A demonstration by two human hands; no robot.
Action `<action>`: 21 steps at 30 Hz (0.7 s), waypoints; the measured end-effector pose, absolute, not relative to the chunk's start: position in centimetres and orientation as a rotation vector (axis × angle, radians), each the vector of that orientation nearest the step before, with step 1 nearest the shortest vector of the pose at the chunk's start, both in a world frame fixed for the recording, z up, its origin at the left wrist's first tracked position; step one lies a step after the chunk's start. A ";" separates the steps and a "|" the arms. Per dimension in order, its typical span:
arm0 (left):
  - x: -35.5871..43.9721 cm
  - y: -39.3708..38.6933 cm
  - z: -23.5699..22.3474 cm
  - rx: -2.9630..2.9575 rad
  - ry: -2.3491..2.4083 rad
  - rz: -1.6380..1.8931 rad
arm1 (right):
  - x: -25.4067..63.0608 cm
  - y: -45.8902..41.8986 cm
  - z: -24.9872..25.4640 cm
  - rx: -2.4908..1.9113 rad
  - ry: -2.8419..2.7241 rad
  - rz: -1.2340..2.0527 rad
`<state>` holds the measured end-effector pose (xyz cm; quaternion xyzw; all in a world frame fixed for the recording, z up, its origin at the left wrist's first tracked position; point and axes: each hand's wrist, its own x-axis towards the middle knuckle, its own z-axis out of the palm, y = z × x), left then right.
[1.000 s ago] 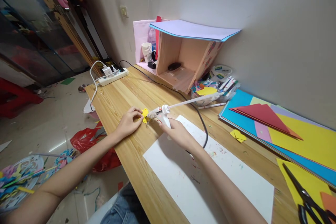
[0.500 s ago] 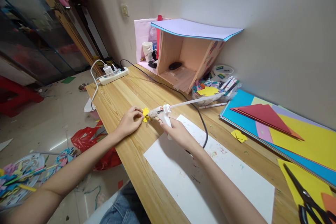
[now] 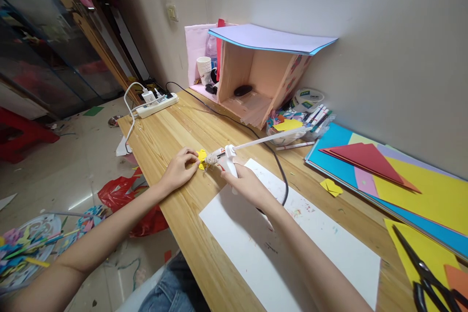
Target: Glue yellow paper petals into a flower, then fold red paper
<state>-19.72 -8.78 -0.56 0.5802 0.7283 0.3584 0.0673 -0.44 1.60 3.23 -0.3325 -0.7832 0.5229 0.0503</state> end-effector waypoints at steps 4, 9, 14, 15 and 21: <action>-19.7 -8.7 -0.6 1.752 2.199 1.081 | -0.2 1.6 3.5 -0.998 -2.380 1.617; -19.8 -8.5 -0.5 1.728 2.209 1.074 | -0.2 1.9 3.5 -0.993 -2.340 1.686; -20.0 -8.2 -0.3 1.666 2.215 1.054 | -0.3 2.4 3.2 -1.001 -2.292 1.729; -20.0 -8.1 -0.3 1.653 2.214 1.054 | -0.3 2.6 3.1 -1.000 -2.284 1.736; -20.2 -7.6 -0.2 1.612 2.239 1.016 | -0.1 3.5 3.5 -1.027 -2.219 1.722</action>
